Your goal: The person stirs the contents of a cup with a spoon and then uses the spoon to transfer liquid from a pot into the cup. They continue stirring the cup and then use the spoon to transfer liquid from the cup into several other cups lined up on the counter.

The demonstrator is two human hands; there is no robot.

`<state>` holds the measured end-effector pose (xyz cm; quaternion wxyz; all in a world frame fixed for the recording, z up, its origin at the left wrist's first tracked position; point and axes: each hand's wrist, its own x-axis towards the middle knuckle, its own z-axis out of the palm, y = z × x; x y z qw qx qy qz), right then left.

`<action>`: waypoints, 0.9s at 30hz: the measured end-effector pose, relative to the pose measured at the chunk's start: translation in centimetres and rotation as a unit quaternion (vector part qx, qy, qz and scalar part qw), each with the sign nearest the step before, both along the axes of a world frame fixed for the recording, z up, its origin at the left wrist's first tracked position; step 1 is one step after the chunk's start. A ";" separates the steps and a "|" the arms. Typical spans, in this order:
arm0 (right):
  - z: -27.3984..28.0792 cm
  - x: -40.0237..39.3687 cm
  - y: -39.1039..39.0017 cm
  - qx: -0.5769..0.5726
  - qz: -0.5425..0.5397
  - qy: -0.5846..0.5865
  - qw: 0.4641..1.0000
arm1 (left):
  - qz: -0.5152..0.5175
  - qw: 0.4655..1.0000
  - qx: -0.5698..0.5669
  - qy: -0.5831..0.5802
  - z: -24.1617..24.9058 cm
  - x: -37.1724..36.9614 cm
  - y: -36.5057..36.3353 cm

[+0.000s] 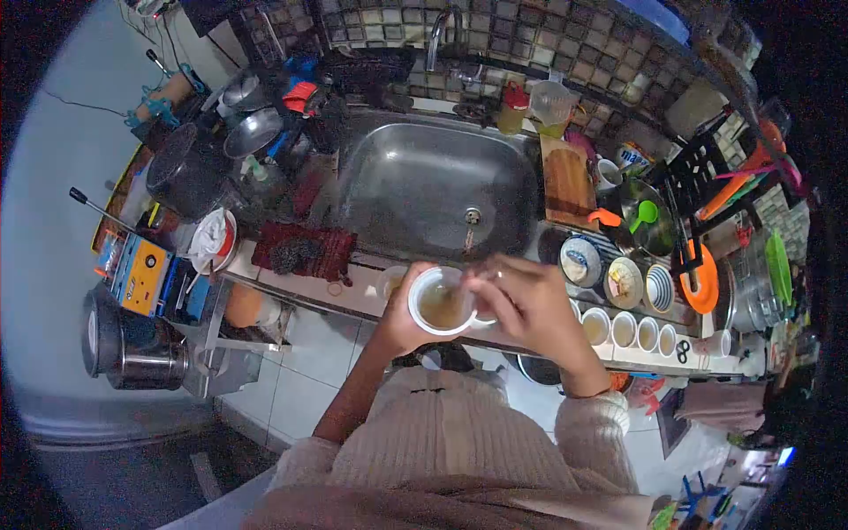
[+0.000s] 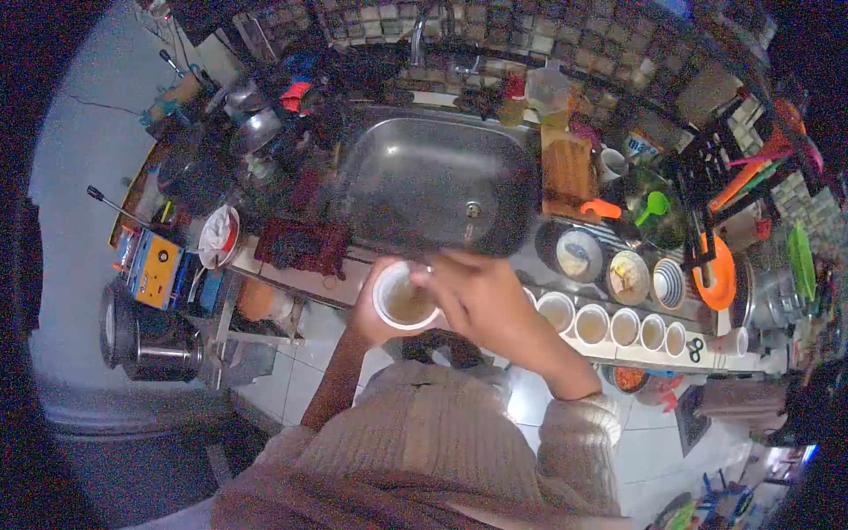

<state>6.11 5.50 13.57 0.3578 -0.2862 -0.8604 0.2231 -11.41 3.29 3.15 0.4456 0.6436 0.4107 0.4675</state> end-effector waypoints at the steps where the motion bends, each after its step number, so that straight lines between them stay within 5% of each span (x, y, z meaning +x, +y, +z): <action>1: 0.0 -0.3 0.2 0.012 -0.031 -0.020 0.999 | -0.011 0.999 -0.010 -0.032 0.0 0.1 0.1; 5: -0.5 -0.8 0.1 -0.024 0.048 0.021 0.998 | -0.009 0.993 -0.085 -0.084 -0.6 -0.5 0.7; 9: -0.1 -0.3 1.0 -0.027 -0.023 -0.050 0.998 | -0.007 0.998 -0.040 -0.053 -0.3 -0.3 0.8; 11: -0.8 -0.8 1.6 0.033 0.012 -0.037 0.999 | -0.033 0.997 -0.050 -0.040 0.0 0.0 1.0; 15: -0.4 -0.5 1.0 -0.019 0.082 -0.023 0.996 | -0.017 0.992 -0.084 -0.090 -0.1 -0.2 1.2; 19: 0.3 -1.1 1.3 -0.014 -0.025 -0.060 0.998 | -0.042 0.997 -0.025 -0.063 0.2 0.0 1.3; 22: -0.2 -1.4 1.5 0.024 0.109 -0.057 0.992 | -0.025 0.995 -0.016 -0.095 0.2 -0.1 1.6; 27: 0.3 -1.4 1.8 0.004 0.019 -0.052 0.998 | -0.011 0.998 -0.012 -0.063 -0.1 -0.5 1.8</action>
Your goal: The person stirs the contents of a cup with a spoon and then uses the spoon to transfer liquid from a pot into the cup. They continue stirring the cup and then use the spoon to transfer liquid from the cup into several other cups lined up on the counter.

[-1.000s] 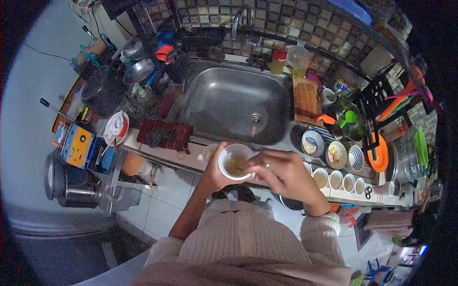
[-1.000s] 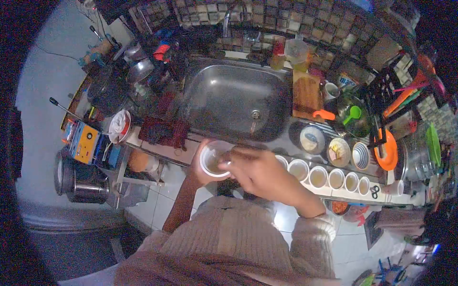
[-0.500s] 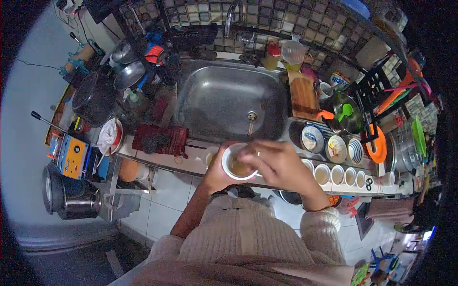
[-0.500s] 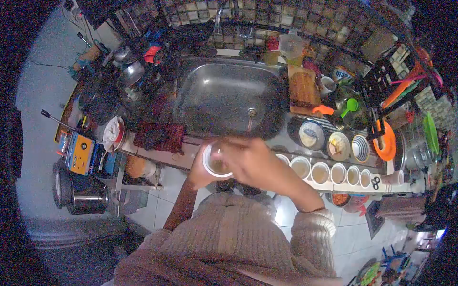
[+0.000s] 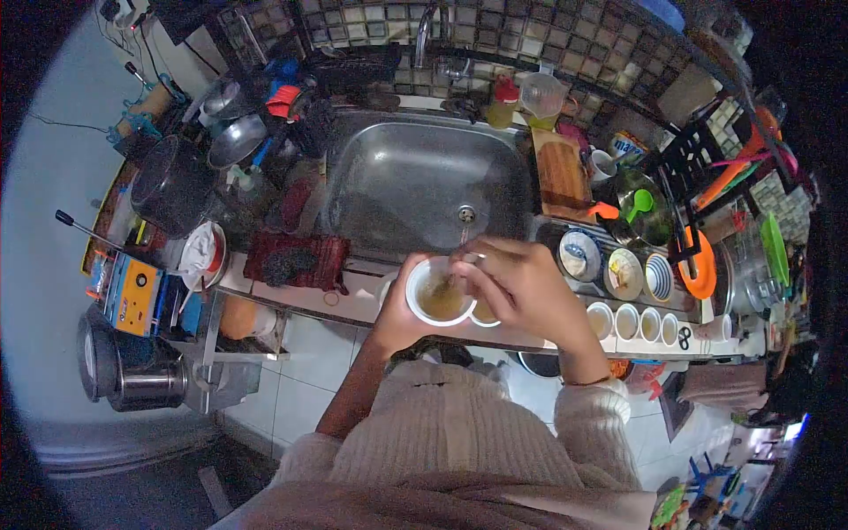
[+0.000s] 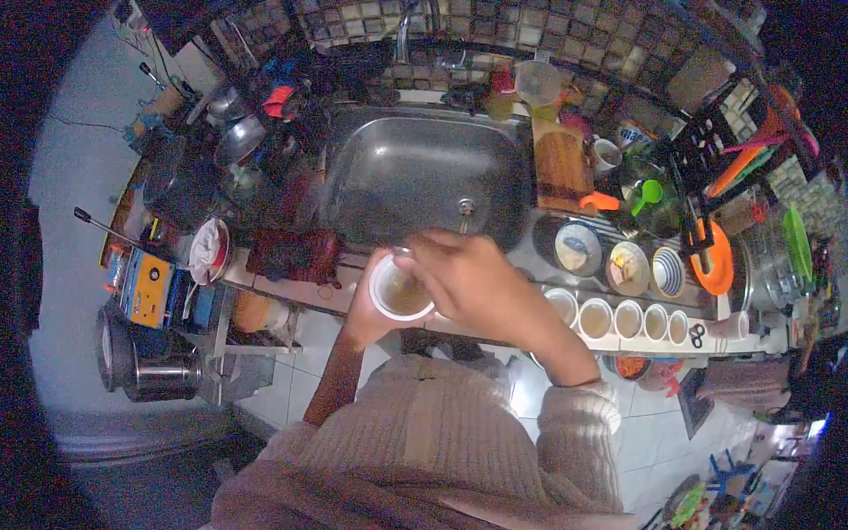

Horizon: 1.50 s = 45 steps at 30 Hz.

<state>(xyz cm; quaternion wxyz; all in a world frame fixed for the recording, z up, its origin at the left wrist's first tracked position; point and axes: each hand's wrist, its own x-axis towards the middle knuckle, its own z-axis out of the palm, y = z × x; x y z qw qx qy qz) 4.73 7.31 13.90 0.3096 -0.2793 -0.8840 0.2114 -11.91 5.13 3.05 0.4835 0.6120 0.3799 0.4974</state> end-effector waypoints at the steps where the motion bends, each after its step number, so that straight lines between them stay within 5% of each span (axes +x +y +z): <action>1: -0.1 -0.5 0.0 -0.005 0.008 0.017 1.000 | 0.002 0.999 -0.018 -0.032 -0.4 0.2 0.0; 11: 0.0 -0.6 0.5 0.025 0.004 0.030 0.999 | 0.004 0.999 -0.033 -0.037 1.1 0.0 0.1; 14: 0.7 -0.1 0.2 0.033 0.092 0.012 0.995 | 0.010 1.000 -0.016 -0.025 0.9 -0.4 0.3; 17: 0.8 -0.1 0.2 -0.025 -0.003 -0.032 0.999 | 0.008 1.000 0.015 0.012 1.1 0.0 0.1; 19: 0.1 -0.7 0.4 0.027 0.047 0.040 0.998 | 0.004 1.000 0.002 0.012 1.8 0.1 -0.1; 22: 0.7 0.4 -0.1 0.034 0.103 -0.025 0.994 | 0.002 1.000 -0.017 0.011 1.3 -0.2 -0.3; 26: 1.3 -0.1 -0.1 0.047 0.017 -0.041 0.998 | -0.011 0.999 -0.030 0.007 1.3 0.2 -0.7; 30: 0.8 0.6 -0.5 0.026 0.139 -0.033 0.989 | -0.016 0.999 -0.030 -0.018 0.8 -0.1 -0.7; 32: 0.8 0.9 -0.4 0.013 0.140 -0.035 0.990 | -0.007 1.000 -0.017 -0.021 0.6 -0.2 -0.9; 34: 1.4 0.8 -0.3 0.019 0.022 -0.057 0.998 | -0.011 1.000 -0.010 -0.008 0.9 -0.1 -1.0; 39: 1.1 0.8 -0.8 0.041 0.122 -0.013 0.992 | -0.042 0.999 -0.009 0.003 1.0 -0.1 -1.0; 43: 1.1 1.4 -0.4 0.020 0.041 -0.036 0.998 | -0.036 0.999 -0.006 0.018 0.6 0.2 -1.4; 45: 0.8 1.1 -0.3 0.051 0.086 -0.032 0.995 | -0.041 0.999 0.010 -0.003 0.5 0.4 -1.4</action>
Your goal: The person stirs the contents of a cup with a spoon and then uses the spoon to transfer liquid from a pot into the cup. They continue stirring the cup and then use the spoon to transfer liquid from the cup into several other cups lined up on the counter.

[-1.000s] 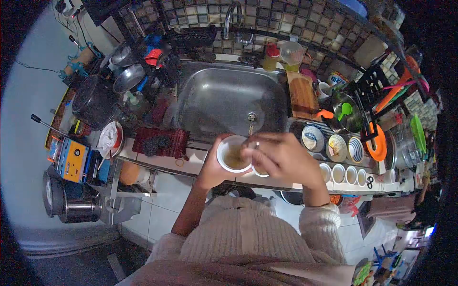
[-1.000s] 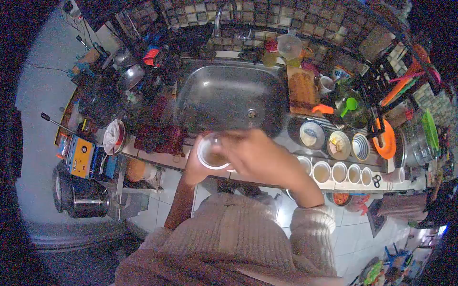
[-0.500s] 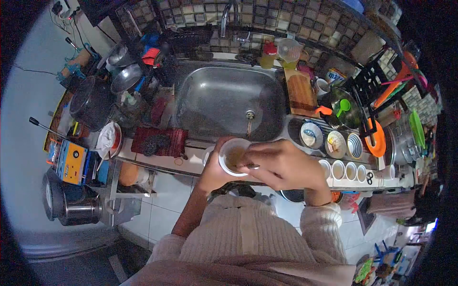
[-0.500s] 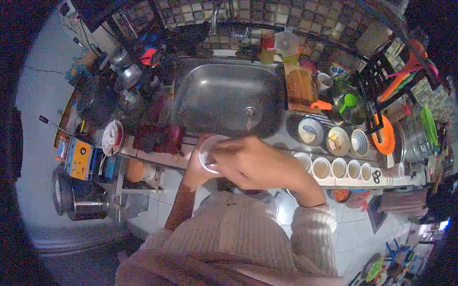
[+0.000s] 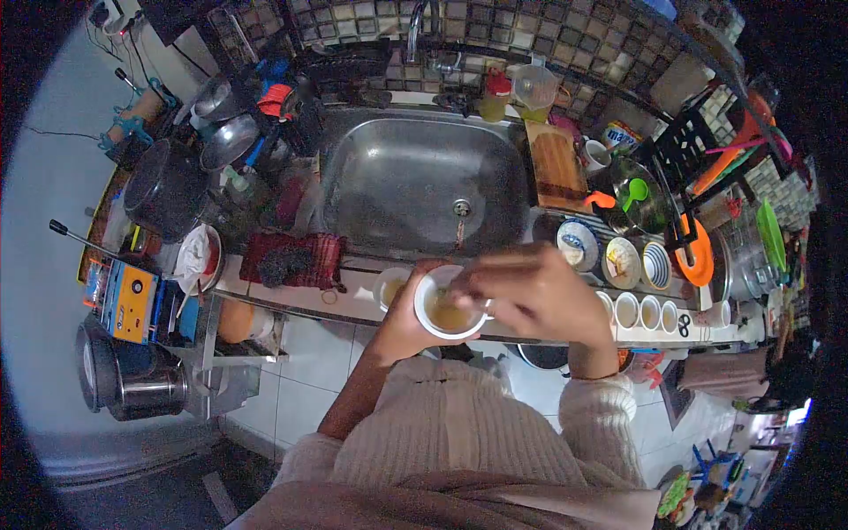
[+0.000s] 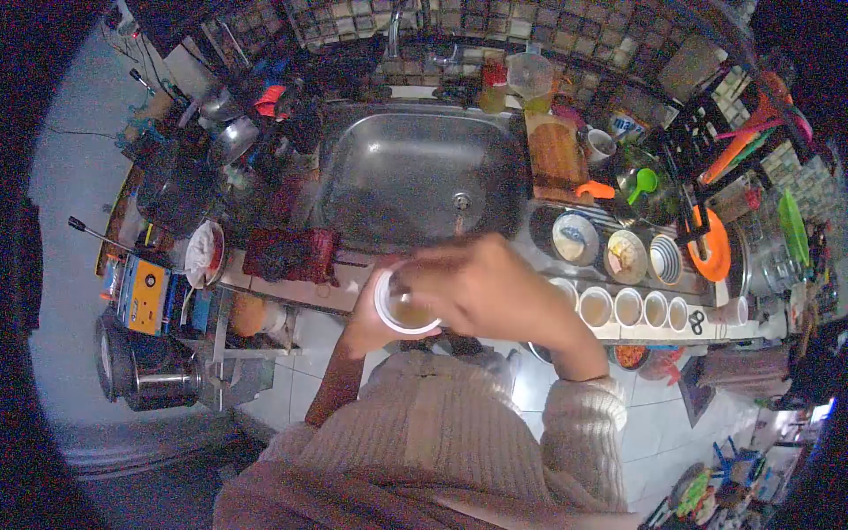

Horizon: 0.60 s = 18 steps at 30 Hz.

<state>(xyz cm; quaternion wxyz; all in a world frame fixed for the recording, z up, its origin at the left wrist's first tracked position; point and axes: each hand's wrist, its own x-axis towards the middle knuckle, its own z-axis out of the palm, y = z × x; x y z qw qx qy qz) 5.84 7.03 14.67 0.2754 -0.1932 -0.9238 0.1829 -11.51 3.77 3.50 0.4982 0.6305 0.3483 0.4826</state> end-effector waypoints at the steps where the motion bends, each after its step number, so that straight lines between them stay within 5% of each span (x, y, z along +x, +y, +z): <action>1: -0.1 -0.1 0.1 0.031 0.046 0.005 0.998 | 0.000 1.000 0.000 0.000 0.0 -0.1 0.1; 5: 0.3 0.9 0.0 -0.039 0.106 0.004 0.994 | -0.015 1.000 -0.006 0.017 0.1 -0.3 0.1; 7: 0.0 1.7 -0.1 -0.018 -0.020 -0.063 0.998 | -0.018 0.999 -0.029 0.006 -0.2 -0.1 0.2; 8: -0.5 1.3 0.1 -0.006 -0.030 -0.007 1.000 | -0.014 1.000 -0.011 0.006 -0.7 -0.1 0.4; 12: 0.4 0.6 0.1 -0.033 0.072 -0.028 0.996 | -0.028 0.999 -0.018 0.011 -0.5 -0.3 0.8; 18: -0.2 1.2 0.7 0.007 -0.023 -0.055 0.998 | 0.009 1.000 -0.001 0.008 -0.8 0.3 0.8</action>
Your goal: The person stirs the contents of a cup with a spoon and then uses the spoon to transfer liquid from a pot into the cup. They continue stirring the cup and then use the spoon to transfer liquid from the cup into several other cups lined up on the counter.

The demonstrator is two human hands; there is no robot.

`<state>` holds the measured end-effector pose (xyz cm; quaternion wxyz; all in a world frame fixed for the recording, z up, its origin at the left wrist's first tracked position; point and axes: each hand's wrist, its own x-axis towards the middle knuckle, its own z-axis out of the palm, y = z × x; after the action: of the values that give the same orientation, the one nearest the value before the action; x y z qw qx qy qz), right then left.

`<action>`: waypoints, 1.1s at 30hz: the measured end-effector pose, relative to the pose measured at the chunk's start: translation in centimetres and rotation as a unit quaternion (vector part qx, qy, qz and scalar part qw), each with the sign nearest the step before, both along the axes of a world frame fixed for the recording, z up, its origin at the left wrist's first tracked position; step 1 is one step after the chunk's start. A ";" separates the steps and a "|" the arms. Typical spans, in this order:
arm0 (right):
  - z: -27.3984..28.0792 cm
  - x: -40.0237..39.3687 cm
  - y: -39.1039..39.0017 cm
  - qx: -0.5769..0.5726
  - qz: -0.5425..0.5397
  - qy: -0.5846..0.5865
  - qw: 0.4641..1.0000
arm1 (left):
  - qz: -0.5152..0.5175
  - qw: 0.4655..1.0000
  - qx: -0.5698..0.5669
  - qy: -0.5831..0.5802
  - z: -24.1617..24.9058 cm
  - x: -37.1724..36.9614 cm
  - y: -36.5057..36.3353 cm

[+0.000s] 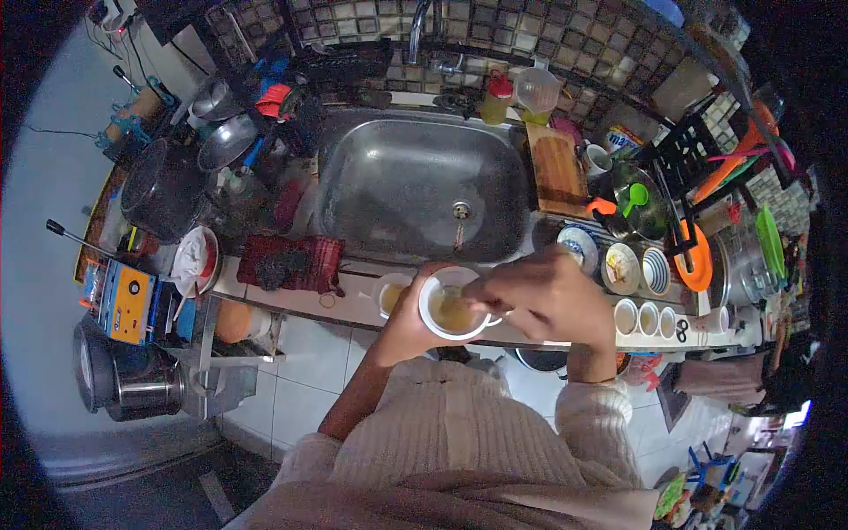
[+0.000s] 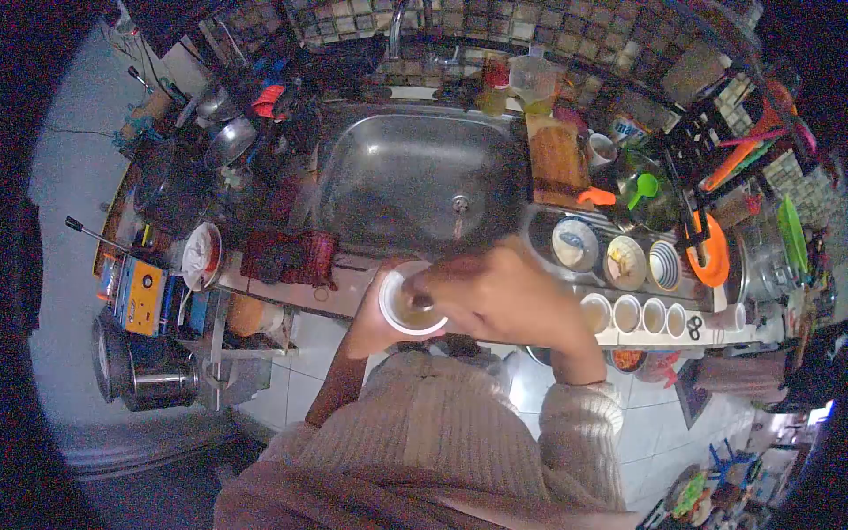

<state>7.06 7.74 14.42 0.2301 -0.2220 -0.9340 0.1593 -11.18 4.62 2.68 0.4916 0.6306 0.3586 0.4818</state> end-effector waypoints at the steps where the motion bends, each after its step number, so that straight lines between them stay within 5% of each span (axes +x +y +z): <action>1: 0.2 -0.1 0.0 0.001 0.000 0.000 1.000 | 0.000 1.000 0.001 0.000 0.1 0.0 0.2; 3: 0.5 -0.3 0.1 -0.034 0.101 0.021 0.994 | -0.033 0.998 -0.041 -0.023 0.2 -0.3 0.5; 8: 0.1 0.8 0.3 0.001 -0.024 0.003 1.000 | -0.004 1.000 -0.001 0.005 0.4 0.2 0.5; 13: 0.2 0.1 -0.5 0.060 0.043 0.050 0.996 | -0.018 1.000 -0.008 0.010 0.7 0.4 1.0; 15: 0.3 1.0 -0.7 -0.045 0.085 0.053 0.994 | -0.037 0.999 -0.004 0.000 1.0 0.6 1.0; 20: 0.5 2.4 -0.5 0.026 -0.056 0.012 0.998 | -0.031 0.998 -0.039 -0.037 0.4 2.6 1.1; 24: 0.5 2.9 -1.0 -0.012 0.056 0.023 0.998 | -0.033 0.997 0.050 0.048 0.4 2.8 1.8; 28: 0.3 5.0 -1.0 -0.025 -0.052 0.003 0.998 | -0.036 0.999 -0.013 -0.005 -0.3 3.9 1.2; 33: 0.0 4.1 -1.0 0.031 -0.049 0.048 0.997 | -0.035 0.997 -0.063 -0.037 -0.3 4.3 1.5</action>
<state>11.13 6.77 14.43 0.2892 -0.2522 -0.9144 0.1290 -6.89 6.15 2.37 0.5603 0.5921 0.3475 0.4634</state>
